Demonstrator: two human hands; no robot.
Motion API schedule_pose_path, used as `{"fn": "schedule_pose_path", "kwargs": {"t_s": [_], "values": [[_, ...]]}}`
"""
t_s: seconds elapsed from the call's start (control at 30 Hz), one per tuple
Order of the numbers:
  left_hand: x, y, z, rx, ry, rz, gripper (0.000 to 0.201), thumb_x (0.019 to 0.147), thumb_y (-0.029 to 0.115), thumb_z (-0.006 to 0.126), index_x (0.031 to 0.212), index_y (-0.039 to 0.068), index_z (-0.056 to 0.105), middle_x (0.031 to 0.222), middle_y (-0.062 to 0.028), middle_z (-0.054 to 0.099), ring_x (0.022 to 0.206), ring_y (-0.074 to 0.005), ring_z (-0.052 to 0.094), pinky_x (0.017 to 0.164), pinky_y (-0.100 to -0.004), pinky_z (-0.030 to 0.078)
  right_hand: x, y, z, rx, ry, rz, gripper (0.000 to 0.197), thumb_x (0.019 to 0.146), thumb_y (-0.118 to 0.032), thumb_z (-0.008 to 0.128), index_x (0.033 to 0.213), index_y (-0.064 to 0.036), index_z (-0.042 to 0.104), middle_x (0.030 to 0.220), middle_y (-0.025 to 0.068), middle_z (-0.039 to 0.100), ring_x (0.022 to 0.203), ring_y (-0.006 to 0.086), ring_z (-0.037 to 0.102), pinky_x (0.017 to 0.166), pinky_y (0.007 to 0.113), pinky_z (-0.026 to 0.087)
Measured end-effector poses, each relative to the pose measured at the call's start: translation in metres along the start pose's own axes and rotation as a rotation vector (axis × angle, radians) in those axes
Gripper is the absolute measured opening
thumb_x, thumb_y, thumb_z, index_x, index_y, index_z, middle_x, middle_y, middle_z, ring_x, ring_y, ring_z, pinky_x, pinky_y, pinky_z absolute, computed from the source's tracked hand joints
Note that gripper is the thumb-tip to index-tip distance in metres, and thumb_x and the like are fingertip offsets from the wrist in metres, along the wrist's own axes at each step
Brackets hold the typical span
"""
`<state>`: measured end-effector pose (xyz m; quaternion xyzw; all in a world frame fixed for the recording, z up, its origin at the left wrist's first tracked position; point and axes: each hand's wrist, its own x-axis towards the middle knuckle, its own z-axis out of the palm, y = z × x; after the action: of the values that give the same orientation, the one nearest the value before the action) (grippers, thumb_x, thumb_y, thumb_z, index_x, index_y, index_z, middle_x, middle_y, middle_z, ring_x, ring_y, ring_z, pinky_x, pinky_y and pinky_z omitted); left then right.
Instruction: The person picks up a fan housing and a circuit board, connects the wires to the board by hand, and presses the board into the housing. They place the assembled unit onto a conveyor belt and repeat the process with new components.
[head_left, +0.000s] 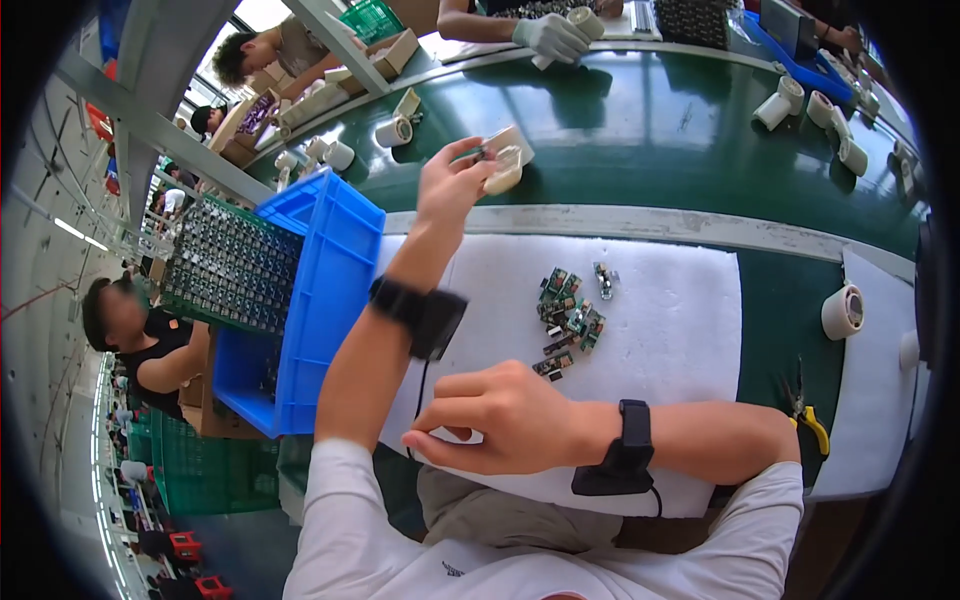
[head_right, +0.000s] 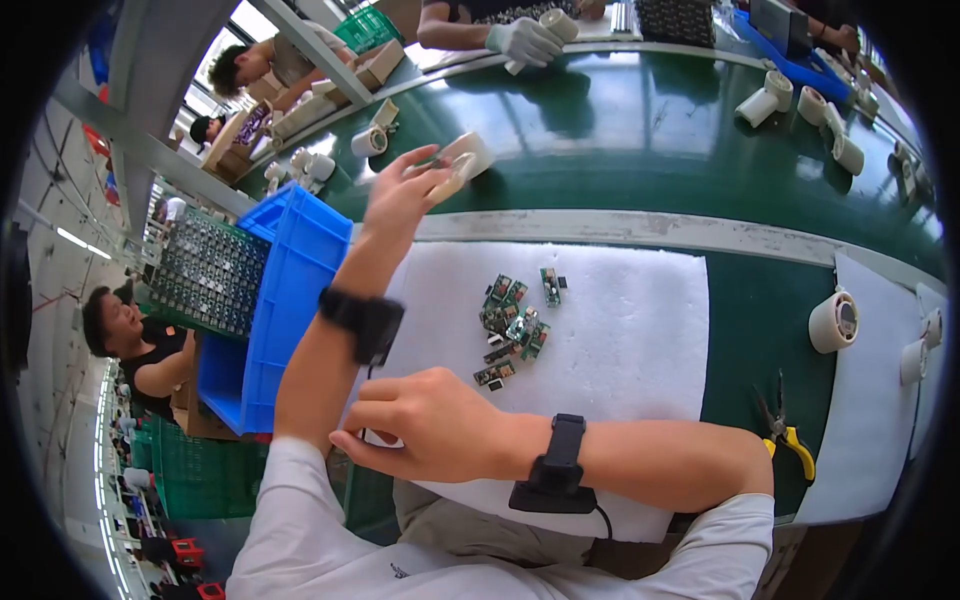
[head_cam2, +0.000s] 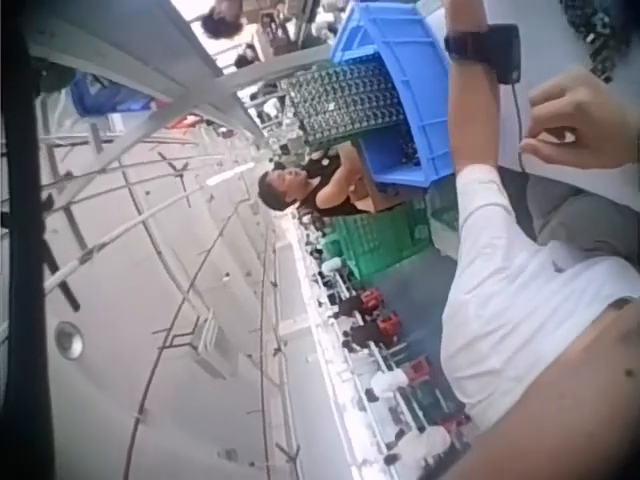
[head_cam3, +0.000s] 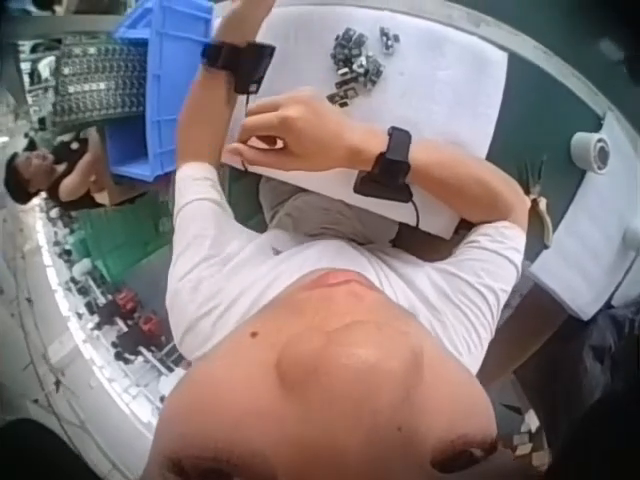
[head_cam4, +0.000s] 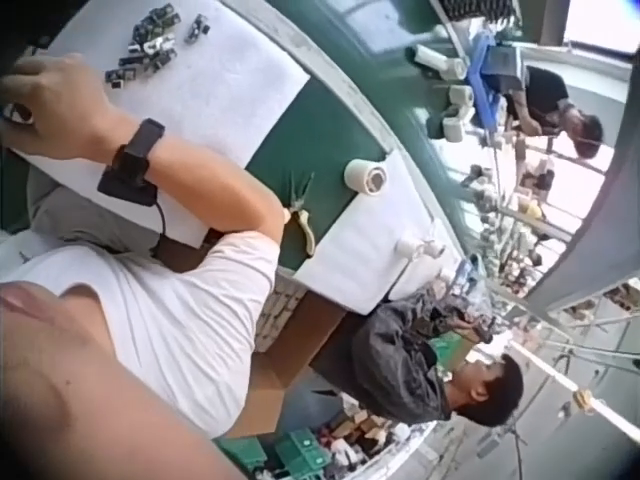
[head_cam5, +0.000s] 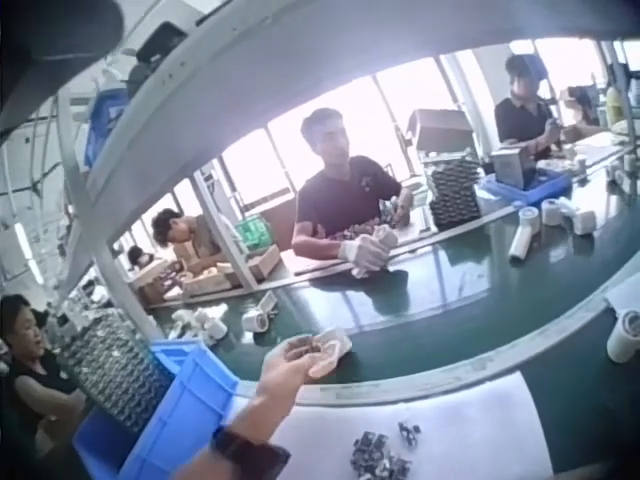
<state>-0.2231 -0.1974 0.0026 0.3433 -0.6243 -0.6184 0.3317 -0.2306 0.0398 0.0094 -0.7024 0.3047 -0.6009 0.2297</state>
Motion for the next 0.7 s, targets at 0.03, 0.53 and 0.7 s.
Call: {"fn": "schedule_pose_path", "kwargs": {"t_s": [0.03, 0.53, 0.7], "values": [[0.036, -0.009, 0.01, 0.031, -0.006, 0.044, 0.053, 0.084, 0.005, 0.071, 0.134, -0.002, 0.053, 0.112, -0.0118, 0.066, 0.1, -0.0193, 0.065, 0.088, -0.0306, 0.053, -0.001, 0.0, 0.002, 0.003, -0.058, 0.043, 0.015, 0.09, -0.016, 0.071, 0.079, -0.0066, 0.069, 0.066, 0.0045, 0.057, 0.053, 0.0203, 0.056, 0.047, 0.033, 0.044], [0.137, 0.039, 0.194, 1.143, -0.444, 0.64, 0.06, 0.083, 0.032, 0.072, 0.13, -0.001, 0.055, 0.129, -0.0273, 0.057, 0.122, -0.0407, 0.055, 0.105, -0.0433, 0.044, -0.018, 0.028, 0.015, 0.0, -0.574, 0.308, 0.026, 0.089, -0.025, 0.065, 0.075, -0.0022, 0.065, 0.078, 0.0144, 0.066, 0.079, 0.0375, 0.064, 0.067, 0.047, 0.051], [0.148, 0.028, 0.294, 1.107, -0.644, 0.586, 0.065, 0.085, 0.042, 0.072, 0.13, -0.001, 0.055, 0.126, -0.0266, 0.061, 0.119, -0.0397, 0.059, 0.103, -0.0426, 0.047, -0.031, 0.059, 0.059, 0.056, -0.22, 0.108, 0.024, 0.082, -0.025, 0.065, 0.08, -0.0021, 0.071, 0.071, 0.0168, 0.067, 0.068, 0.0413, 0.063, 0.062, 0.047, 0.051]]}}
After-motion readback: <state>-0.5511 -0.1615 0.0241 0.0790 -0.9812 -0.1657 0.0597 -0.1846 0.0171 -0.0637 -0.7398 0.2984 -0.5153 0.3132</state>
